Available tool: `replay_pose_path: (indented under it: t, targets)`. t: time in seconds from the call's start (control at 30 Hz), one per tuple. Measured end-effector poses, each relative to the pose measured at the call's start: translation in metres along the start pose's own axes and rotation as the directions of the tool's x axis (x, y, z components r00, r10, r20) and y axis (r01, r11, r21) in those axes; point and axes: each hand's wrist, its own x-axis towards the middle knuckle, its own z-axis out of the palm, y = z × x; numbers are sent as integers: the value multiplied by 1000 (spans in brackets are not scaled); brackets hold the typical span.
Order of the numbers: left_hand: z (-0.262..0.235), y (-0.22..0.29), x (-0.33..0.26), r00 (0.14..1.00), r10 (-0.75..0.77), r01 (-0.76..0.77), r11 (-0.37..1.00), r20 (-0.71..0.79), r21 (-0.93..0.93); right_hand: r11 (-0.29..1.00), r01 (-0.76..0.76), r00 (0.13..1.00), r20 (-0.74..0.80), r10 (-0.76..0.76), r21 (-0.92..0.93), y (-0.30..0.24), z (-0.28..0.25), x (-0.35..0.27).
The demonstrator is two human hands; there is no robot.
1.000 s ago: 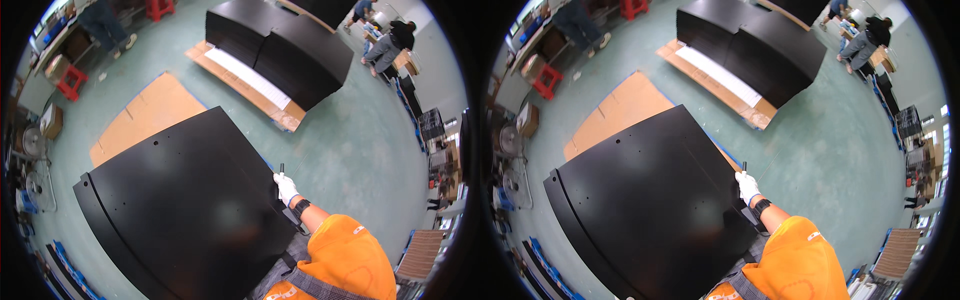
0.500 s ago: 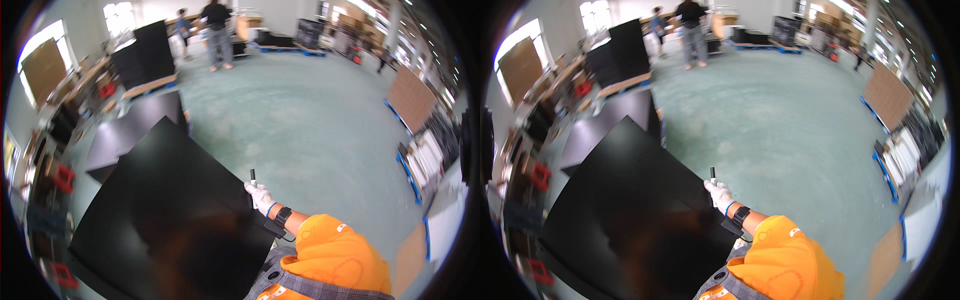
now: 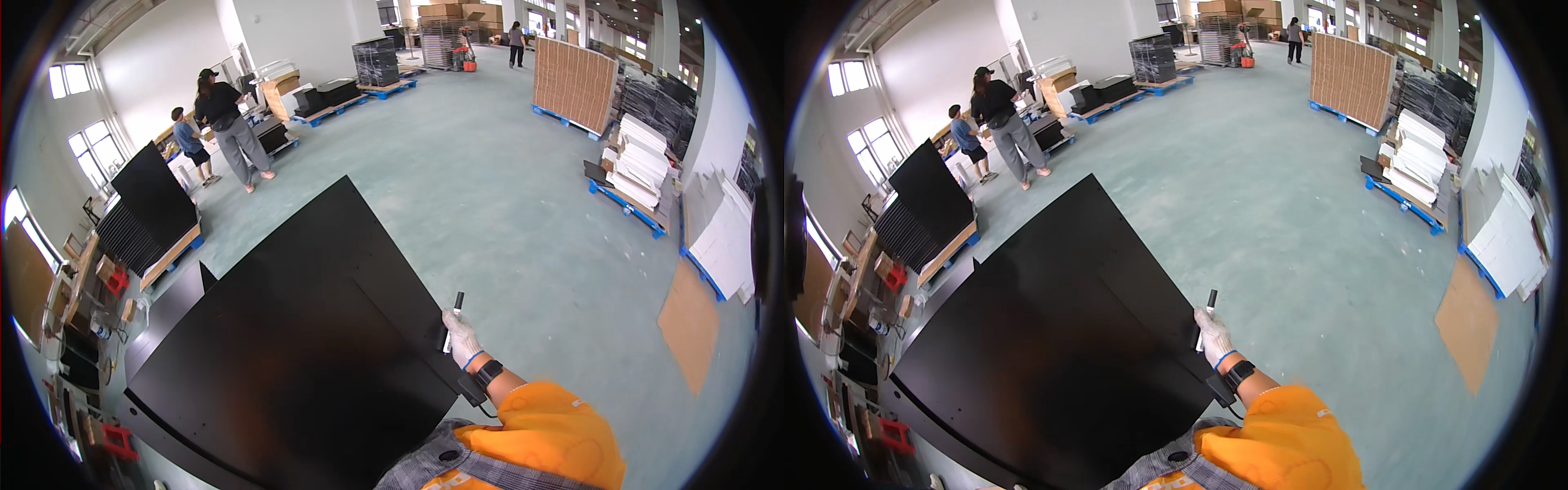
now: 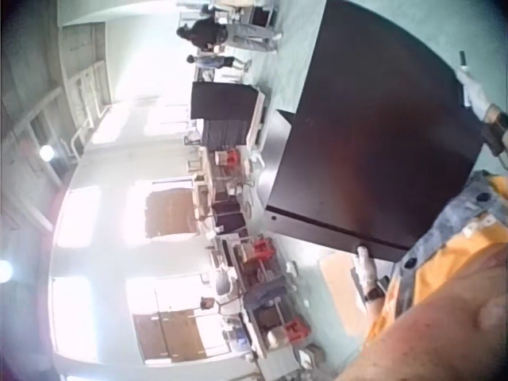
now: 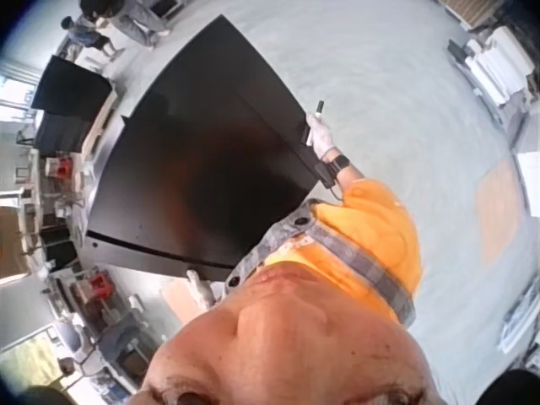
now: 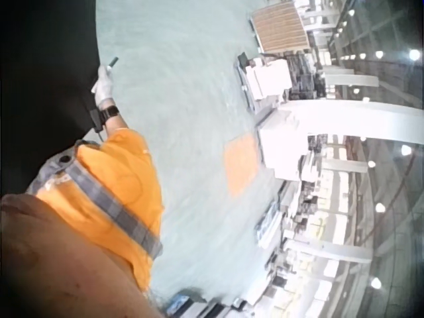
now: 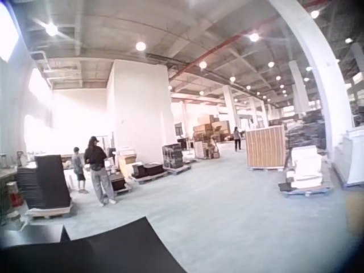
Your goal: Use a white marker to label black furniture panels and then organize and stack them on pallets.
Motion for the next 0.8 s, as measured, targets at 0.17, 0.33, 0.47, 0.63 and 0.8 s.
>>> replay_pose_path:
  t: [0.17,0.33,0.47,0.63,0.8]
  targets:
    - [43,37,29,987,108,-111,994,116,18,986,123,991,-72,-116,112,18,-16,22]
    - [58,43,67,974,199,-194,980,108,-50,992,77,995,-77,-70,96,14,10,28]
    - [48,67,106,977,180,-176,983,117,-48,998,45,998,-55,-43,36,30,39,43]
    - [22,74,167,981,145,-139,989,127,-54,997,-4,1000,-31,1,-71,41,82,53]
    - [5,75,211,977,137,-124,988,165,-90,978,-43,999,-6,43,-202,38,122,55]
